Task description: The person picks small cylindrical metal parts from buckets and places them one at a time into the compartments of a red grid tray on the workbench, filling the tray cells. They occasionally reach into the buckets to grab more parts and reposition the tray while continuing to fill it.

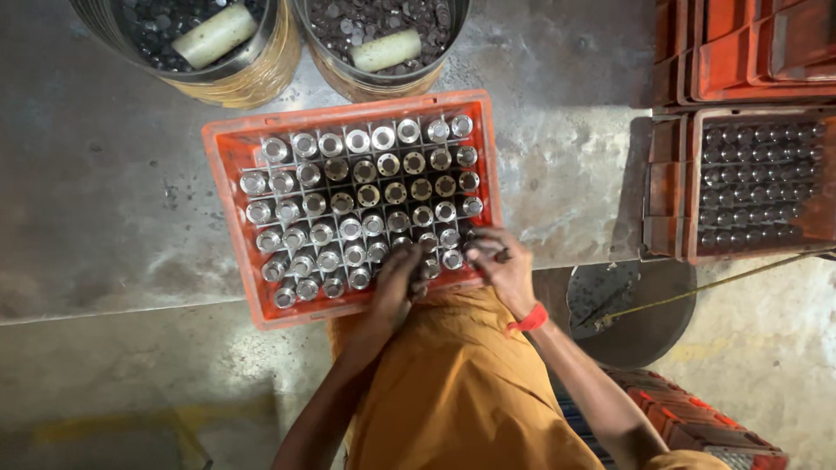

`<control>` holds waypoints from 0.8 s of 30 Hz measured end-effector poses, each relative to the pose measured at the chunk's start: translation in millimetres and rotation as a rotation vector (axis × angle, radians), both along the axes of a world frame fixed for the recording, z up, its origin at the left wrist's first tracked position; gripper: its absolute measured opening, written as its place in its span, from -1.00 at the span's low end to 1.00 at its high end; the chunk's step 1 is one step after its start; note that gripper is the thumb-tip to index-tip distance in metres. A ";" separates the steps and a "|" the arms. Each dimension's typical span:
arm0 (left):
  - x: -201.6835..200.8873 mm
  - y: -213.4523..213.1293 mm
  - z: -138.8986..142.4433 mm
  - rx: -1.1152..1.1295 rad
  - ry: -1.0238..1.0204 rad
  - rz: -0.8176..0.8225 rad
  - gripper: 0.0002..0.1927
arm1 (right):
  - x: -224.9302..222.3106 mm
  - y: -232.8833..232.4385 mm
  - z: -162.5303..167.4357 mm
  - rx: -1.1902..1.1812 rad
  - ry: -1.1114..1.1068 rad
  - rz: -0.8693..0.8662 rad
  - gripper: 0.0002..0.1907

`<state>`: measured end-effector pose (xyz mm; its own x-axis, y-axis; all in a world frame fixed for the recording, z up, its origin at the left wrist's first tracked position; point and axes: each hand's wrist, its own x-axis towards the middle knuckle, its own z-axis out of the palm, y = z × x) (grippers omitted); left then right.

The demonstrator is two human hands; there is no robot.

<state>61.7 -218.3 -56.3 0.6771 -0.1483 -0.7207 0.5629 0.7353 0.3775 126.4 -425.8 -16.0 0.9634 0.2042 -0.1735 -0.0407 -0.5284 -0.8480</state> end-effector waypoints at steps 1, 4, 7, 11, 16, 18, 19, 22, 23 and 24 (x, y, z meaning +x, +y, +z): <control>-0.9 5.2 0.5 -0.023 -0.015 0.029 -0.66 | 6.1 -7.8 4.4 -0.140 -0.112 0.050 -0.77; -2.8 17.3 3.2 -0.081 -0.048 0.087 -0.72 | 23.1 -18.9 14.3 -0.337 -0.452 0.332 -0.83; -3.4 19.8 8.3 -0.106 -0.030 0.114 -0.76 | 34.9 -15.6 17.6 -0.456 -0.484 0.515 -0.88; -3.5 18.4 13.9 -0.129 -0.019 0.139 -0.76 | 45.8 -7.3 16.6 -0.517 -0.537 0.566 -0.81; -9.8 18.1 11.5 -0.098 0.006 0.183 -0.78 | 57.6 -7.2 11.3 -0.612 -0.444 0.604 -0.68; -11.8 16.6 8.8 -0.087 -0.015 0.188 -0.77 | 61.5 -8.5 6.5 -0.574 -0.477 0.621 -0.73; -11.7 15.7 7.7 -0.091 -0.008 0.190 -0.76 | 62.9 -9.6 3.7 -0.550 -0.480 0.629 -0.80; -7.1 12.7 8.4 -0.088 -0.003 0.176 -0.75 | 64.6 -14.6 -4.3 -0.460 -0.495 0.628 -0.82; -5.7 12.5 10.5 -0.069 0.002 0.170 -0.75 | 63.9 -16.6 -6.4 -0.425 -0.499 0.628 -0.80; -4.1 12.2 13.3 -0.049 0.014 0.164 -0.75 | 62.8 -19.1 -7.8 -0.362 -0.489 0.587 -0.79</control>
<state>57.6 -206.1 -43.0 0.6854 -0.0713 -0.7247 0.4384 0.8350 0.3325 189.2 -444.9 -23.8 0.7018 0.7073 0.0842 0.6529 -0.5915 -0.4730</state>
